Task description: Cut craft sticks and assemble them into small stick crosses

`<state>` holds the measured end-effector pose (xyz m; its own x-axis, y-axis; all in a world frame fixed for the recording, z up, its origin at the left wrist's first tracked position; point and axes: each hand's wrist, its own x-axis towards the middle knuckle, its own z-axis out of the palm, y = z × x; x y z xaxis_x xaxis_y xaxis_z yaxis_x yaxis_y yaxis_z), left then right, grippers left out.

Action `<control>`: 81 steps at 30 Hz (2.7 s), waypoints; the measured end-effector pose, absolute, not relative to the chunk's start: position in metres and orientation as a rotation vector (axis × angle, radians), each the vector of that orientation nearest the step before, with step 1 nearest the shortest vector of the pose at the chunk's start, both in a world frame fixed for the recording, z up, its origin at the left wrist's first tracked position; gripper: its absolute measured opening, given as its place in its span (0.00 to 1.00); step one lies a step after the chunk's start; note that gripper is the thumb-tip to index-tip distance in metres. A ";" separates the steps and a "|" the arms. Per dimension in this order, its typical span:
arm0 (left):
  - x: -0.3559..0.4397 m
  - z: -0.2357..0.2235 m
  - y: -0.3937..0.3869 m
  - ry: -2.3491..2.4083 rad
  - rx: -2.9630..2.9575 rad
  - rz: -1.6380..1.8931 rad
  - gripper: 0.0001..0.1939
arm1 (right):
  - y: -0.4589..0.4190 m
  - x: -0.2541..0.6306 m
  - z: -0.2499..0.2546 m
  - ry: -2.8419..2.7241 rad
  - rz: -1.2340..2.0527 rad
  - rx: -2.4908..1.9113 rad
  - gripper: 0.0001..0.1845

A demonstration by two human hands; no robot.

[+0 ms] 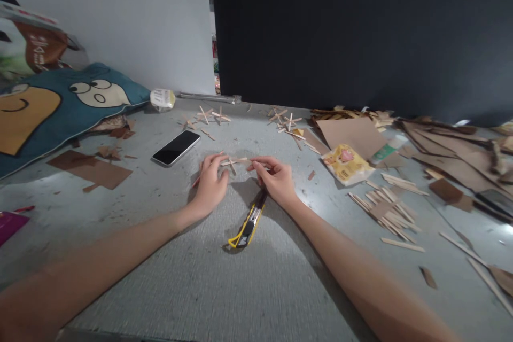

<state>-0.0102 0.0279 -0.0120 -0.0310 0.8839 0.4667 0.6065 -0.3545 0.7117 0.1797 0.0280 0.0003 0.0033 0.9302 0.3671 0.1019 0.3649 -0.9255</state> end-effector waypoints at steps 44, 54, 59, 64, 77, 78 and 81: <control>-0.007 -0.004 0.024 0.794 1.246 1.118 0.36 | -0.051 0.182 0.016 -2.294 0.147 -1.941 0.04; -0.009 -0.006 0.026 0.687 1.238 1.175 0.27 | -0.008 0.218 0.004 -1.998 0.270 -1.589 0.17; -0.008 -0.004 0.030 0.727 1.169 1.121 0.15 | -0.022 0.213 0.003 -2.017 0.272 -1.491 0.17; -0.006 -0.003 0.025 0.776 1.127 0.972 0.13 | -0.032 0.212 0.002 -1.970 0.275 -1.370 0.15; -0.011 -0.002 0.021 0.670 1.254 0.781 0.26 | -0.050 0.198 0.004 -2.067 0.254 -1.267 0.25; -0.012 -0.002 0.021 0.670 1.293 0.764 0.26 | -0.051 0.197 0.004 -2.069 0.253 -1.270 0.25; -0.012 -0.002 0.020 0.682 1.362 0.747 0.28 | -0.052 0.194 0.004 -2.059 0.255 -1.276 0.25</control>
<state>-0.0121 0.0201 -0.0021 0.5998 0.8001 -0.0009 -0.0740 0.0566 0.9956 0.1942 -0.0523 0.0042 -0.2779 0.8477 0.4519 0.7117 0.4976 -0.4958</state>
